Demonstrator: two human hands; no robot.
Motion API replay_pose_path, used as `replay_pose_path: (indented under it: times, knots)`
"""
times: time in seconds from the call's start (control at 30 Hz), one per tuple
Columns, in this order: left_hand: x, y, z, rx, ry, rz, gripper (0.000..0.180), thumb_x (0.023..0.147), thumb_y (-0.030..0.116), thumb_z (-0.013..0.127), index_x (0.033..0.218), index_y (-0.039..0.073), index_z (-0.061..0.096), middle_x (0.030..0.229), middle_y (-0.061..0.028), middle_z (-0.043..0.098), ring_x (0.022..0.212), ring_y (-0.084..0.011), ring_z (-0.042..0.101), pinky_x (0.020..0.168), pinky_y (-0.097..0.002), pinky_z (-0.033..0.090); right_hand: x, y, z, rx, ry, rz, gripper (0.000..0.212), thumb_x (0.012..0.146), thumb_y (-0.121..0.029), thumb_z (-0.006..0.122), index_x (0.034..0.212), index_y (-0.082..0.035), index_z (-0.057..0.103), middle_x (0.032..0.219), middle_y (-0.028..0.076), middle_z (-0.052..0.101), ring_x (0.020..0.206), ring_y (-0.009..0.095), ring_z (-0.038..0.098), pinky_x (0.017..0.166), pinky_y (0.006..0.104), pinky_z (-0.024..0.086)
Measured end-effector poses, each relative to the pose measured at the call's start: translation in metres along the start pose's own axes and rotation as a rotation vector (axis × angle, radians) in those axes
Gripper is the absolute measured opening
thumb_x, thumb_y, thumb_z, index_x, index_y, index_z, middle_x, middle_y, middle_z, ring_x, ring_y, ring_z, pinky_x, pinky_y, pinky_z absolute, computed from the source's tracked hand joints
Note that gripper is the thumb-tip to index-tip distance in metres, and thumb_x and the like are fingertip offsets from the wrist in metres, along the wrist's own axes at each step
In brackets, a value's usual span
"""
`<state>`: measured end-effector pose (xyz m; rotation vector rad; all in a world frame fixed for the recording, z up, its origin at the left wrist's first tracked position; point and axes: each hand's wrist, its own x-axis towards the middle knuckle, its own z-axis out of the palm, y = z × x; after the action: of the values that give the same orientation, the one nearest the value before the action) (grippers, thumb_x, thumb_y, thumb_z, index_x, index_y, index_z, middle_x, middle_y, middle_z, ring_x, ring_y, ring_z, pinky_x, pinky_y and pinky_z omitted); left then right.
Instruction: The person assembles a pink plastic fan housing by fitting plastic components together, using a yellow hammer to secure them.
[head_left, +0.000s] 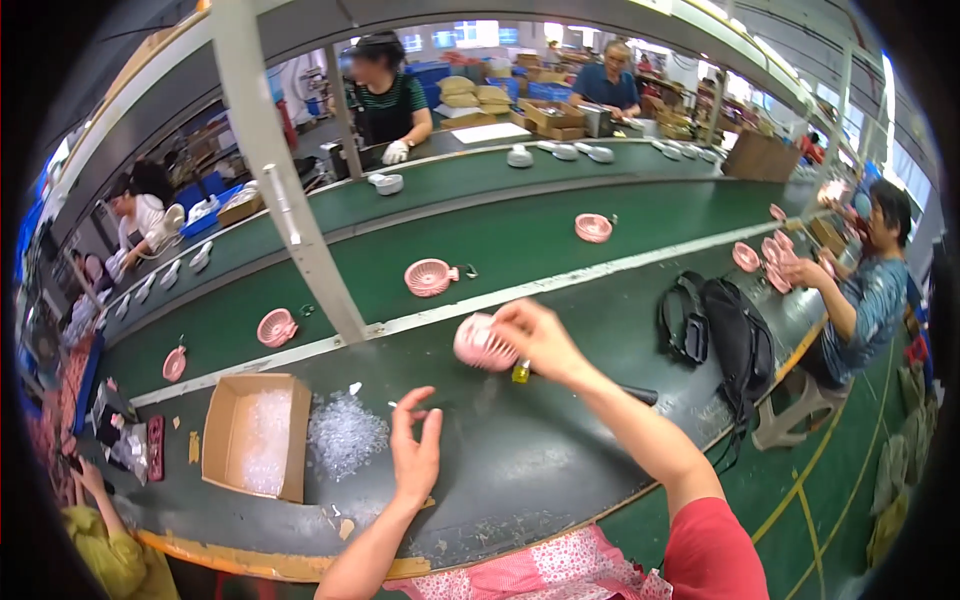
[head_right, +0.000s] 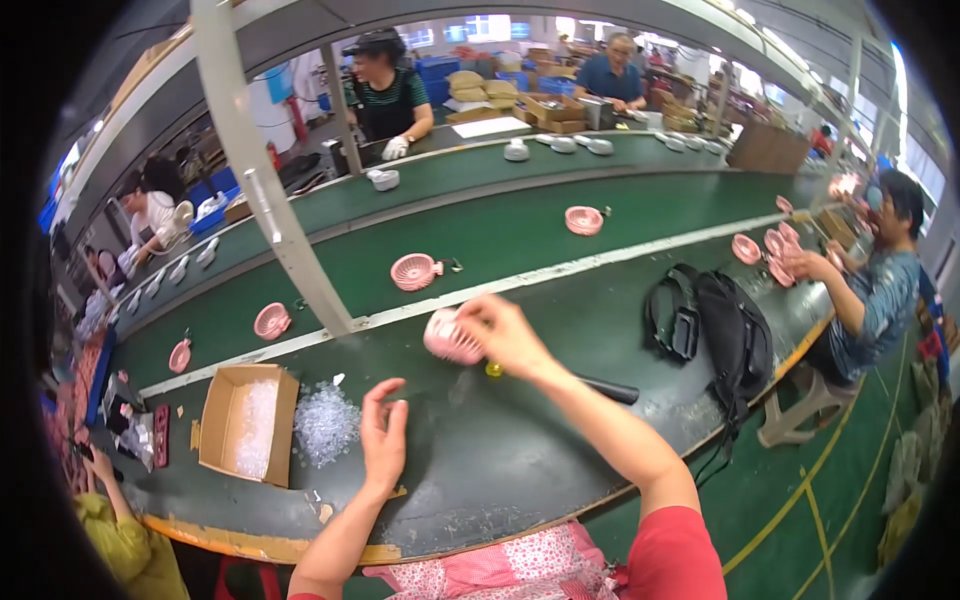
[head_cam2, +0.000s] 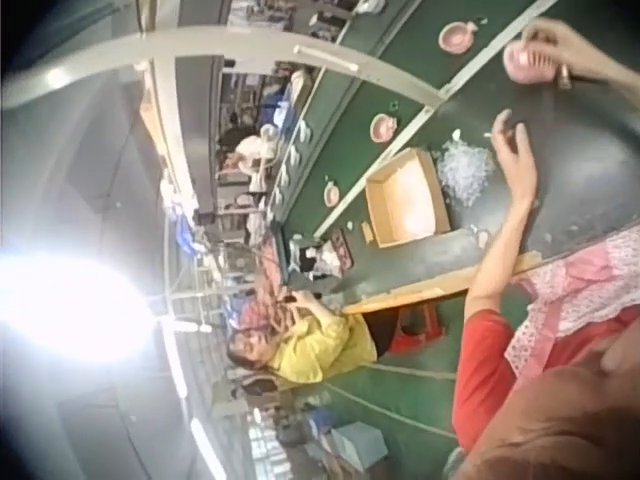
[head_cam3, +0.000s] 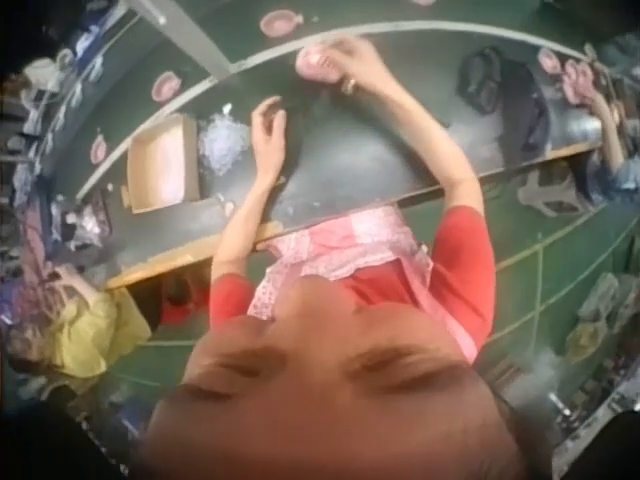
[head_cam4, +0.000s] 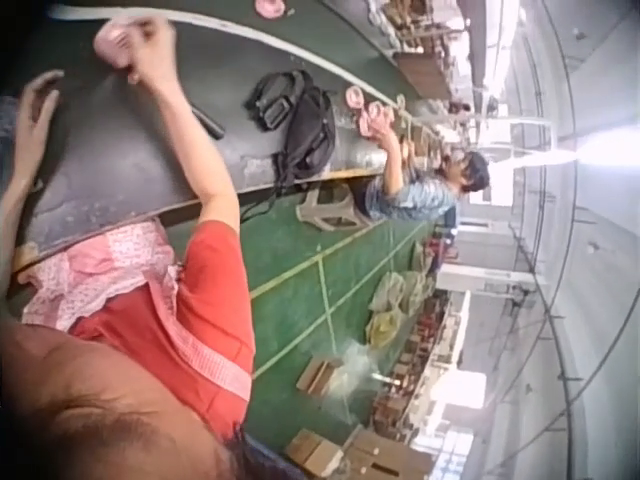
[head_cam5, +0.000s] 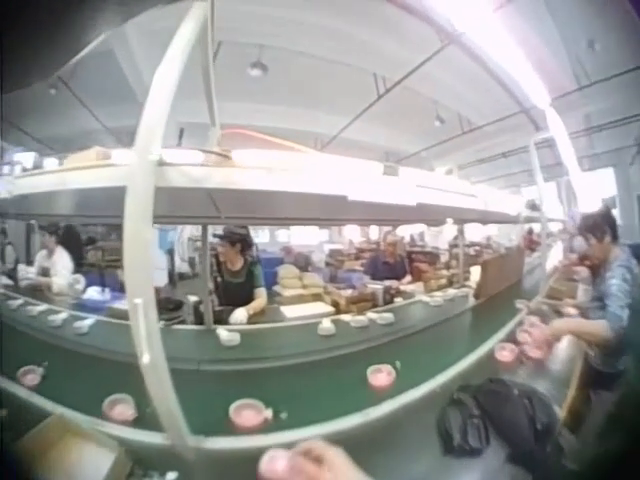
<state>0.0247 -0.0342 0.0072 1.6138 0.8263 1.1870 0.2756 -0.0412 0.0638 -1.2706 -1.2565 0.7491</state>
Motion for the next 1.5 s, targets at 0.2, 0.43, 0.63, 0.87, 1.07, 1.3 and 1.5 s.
replay_pose_path:
  times: [0.2, 0.43, 0.63, 0.87, 1.07, 1.3, 1.5]
  knots:
    - [-0.007, -0.011, 0.003, 0.168, -0.073, 0.142, 0.024, 0.094, 0.008, 0.064, 0.118, 0.005, 0.064, 0.115, -0.0079, 0.064, 0.101, -0.0179, 0.058, 0.089, -0.0299, 0.048, 0.069, 0.036, -0.041, -0.919, 0.4, -0.381, 0.054, 0.082, -0.008, 0.071, 0.13, -0.004, 0.048, 0.124, 0.017, 0.054, 0.116, 0.038, 0.051, 0.098, 0.0486, 0.041]
    - [-0.005, -0.015, 0.003, 0.198, -0.16, 0.137, 0.019, 0.093, 0.011, 0.065, 0.11, 0.003, 0.066, 0.11, -0.0109, 0.066, 0.108, -0.0259, 0.057, 0.091, -0.0345, 0.048, 0.123, 0.082, 0.006, -0.842, 0.032, -0.259, 0.053, 0.087, -0.008, 0.065, 0.137, -0.003, 0.046, 0.131, 0.021, 0.052, 0.119, 0.042, 0.054, 0.098, 0.0478, 0.047]
    - [-0.006, -0.015, 0.009, 0.22, -0.173, 0.163, 0.021, 0.093, 0.009, 0.064, 0.113, 0.003, 0.065, 0.11, -0.0113, 0.066, 0.108, -0.0261, 0.058, 0.092, -0.0342, 0.048, 0.15, 0.115, 0.023, -1.041, 0.039, -0.147, 0.04, 0.087, -0.014, 0.064, 0.125, -0.002, 0.054, 0.124, 0.022, 0.058, 0.098, 0.042, 0.066, 0.087, 0.0513, 0.052]
    - [-0.015, -0.009, -0.004, 0.177, -0.085, 0.074, 0.058, 0.087, 0.006, 0.07, 0.14, 0.006, 0.046, 0.138, -0.0175, 0.05, 0.12, -0.0299, 0.053, 0.097, -0.0384, 0.046, 0.084, 0.057, 0.054, -1.051, 0.072, -0.544, 0.011, 0.086, -0.01, 0.061, 0.094, -0.005, 0.067, 0.097, 0.014, 0.064, 0.097, 0.032, 0.061, 0.075, 0.0462, 0.043]
    - [-0.008, 0.001, 0.003, 0.578, -0.225, 0.431, 0.087, 0.073, 0.016, 0.08, 0.148, 0.012, 0.038, 0.149, -0.0142, 0.039, 0.144, -0.0385, 0.028, 0.117, -0.0608, 0.015, -0.067, -0.001, 0.075, -0.995, -0.401, -0.489, 0.017, 0.083, -0.012, 0.065, 0.097, -0.001, 0.065, 0.096, 0.014, 0.062, 0.09, 0.03, 0.062, 0.077, 0.0421, 0.046]
    - [-0.006, -0.007, 0.0, 0.72, -0.33, 0.466, 0.067, 0.077, 0.016, 0.078, 0.137, 0.009, 0.05, 0.13, -0.0085, 0.058, 0.141, -0.0319, 0.036, 0.117, -0.0652, 0.01, -0.083, 0.002, 0.058, -0.641, -0.359, -0.522, 0.02, 0.086, -0.013, 0.071, 0.103, -0.004, 0.065, 0.102, 0.009, 0.062, 0.091, 0.028, 0.061, 0.078, 0.0396, 0.045]
    - [-0.014, -0.007, -0.005, 0.923, -0.287, 0.617, 0.053, 0.084, 0.025, 0.07, 0.133, 0.011, 0.056, 0.129, -0.0059, 0.059, 0.126, -0.0261, 0.051, 0.113, -0.06, 0.028, -0.088, 0.017, 0.057, -0.604, -0.083, -0.516, 0.046, 0.077, -0.01, 0.08, 0.116, -0.001, 0.056, 0.109, 0.017, 0.059, 0.1, 0.036, 0.057, 0.09, 0.0431, 0.046]
